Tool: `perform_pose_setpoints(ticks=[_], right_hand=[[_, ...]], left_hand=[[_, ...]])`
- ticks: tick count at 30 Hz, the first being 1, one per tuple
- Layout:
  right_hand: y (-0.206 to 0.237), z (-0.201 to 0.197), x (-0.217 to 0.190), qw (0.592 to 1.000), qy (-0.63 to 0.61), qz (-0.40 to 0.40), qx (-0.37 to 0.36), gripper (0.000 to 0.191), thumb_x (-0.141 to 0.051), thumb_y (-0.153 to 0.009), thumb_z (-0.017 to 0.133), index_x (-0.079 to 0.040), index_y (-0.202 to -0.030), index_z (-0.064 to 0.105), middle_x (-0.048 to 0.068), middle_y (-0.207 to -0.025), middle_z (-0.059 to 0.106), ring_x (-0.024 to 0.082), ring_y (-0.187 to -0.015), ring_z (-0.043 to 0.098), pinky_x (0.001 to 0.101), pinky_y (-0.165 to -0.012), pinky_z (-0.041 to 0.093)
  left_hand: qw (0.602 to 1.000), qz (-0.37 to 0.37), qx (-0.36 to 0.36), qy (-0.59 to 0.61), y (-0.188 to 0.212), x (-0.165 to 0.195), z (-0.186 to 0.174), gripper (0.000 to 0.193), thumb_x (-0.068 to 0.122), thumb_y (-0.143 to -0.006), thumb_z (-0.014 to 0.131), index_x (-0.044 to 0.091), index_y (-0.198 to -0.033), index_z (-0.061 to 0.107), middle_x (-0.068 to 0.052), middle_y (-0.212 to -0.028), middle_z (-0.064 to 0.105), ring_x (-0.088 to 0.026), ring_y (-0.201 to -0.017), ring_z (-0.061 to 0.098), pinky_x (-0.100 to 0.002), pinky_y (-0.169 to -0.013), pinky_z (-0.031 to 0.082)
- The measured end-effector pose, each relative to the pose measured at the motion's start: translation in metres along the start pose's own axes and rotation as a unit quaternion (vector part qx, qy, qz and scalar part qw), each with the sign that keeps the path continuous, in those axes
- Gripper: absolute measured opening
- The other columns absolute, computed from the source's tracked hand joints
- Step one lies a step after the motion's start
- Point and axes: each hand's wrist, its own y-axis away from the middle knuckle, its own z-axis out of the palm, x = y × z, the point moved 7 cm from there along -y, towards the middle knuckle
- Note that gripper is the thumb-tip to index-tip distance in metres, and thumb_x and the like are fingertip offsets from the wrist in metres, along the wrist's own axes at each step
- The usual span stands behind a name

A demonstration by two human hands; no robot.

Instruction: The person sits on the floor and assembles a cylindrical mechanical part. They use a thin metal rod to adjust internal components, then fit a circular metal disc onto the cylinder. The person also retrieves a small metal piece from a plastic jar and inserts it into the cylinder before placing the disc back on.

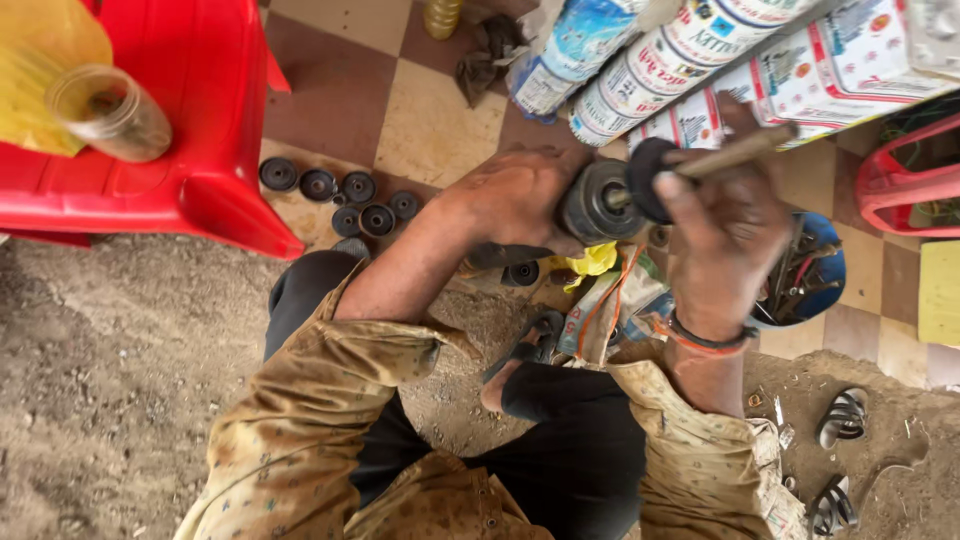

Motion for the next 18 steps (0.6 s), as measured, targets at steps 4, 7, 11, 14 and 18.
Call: perform_pose_setpoints(ticks=[4,7,11,14,18], right_hand=[[0.011,0.010,0.018,0.942,0.328,-0.070,-0.024,0.025,-0.005,-0.087,0.085,-0.003,-0.111,0.078,0.022,-0.138,0.052,0.031,-0.111,0.043,0.0395,-0.098,0.038],[0.012,0.025,0.012,0.936,0.229,-0.222,-0.145,0.022,0.002,-0.096,0.079,0.001,-0.117,0.074,0.015,-0.158,0.049,0.025,-0.151,0.046,0.0374,-0.125,0.039],[0.014,0.014,0.018,0.962,0.149,-0.174,-0.147,0.032,-0.001,-0.098,0.077,0.000,-0.128,0.066,0.013,-0.158,0.046,0.025,-0.149,0.046,0.0374,-0.126,0.038],[0.037,-0.013,0.014,0.980,0.115,-0.160,-0.007,0.037,-0.007,-0.093,0.074,0.001,-0.128,0.066,0.017,-0.143,0.056,0.024,-0.113,0.049,0.0335,-0.094,0.038],[0.123,-0.019,-0.039,0.889,0.217,-0.399,-0.048,0.037,-0.016,-0.101,0.067,-0.005,-0.135,0.060,0.008,-0.142,0.063,0.014,-0.130,0.063,0.0288,-0.112,0.050]], left_hand=[[1.000,-0.003,0.006,0.003,0.002,-0.003,-0.006,0.081,0.039,-0.065,0.096,0.005,-0.128,0.057,-0.021,-0.111,0.073,-0.039,-0.108,0.069,-0.048,-0.094,0.052],[1.000,0.024,0.011,0.000,0.001,0.004,-0.007,0.084,0.036,-0.063,0.097,0.003,-0.127,0.055,-0.023,-0.108,0.072,-0.041,-0.108,0.067,-0.049,-0.093,0.051],[0.999,-0.023,-0.015,-0.030,0.002,-0.003,-0.003,0.085,0.038,-0.063,0.097,0.004,-0.129,0.055,-0.022,-0.110,0.071,-0.039,-0.107,0.068,-0.048,-0.093,0.052],[0.999,-0.030,-0.008,-0.021,0.005,-0.006,-0.001,0.087,0.039,-0.065,0.097,0.004,-0.131,0.054,-0.021,-0.110,0.072,-0.038,-0.107,0.068,-0.048,-0.094,0.051],[0.994,-0.063,-0.045,-0.081,0.004,-0.013,0.003,0.095,0.046,-0.067,0.098,0.001,-0.136,0.049,-0.024,-0.110,0.070,-0.037,-0.104,0.068,-0.047,-0.096,0.054]])
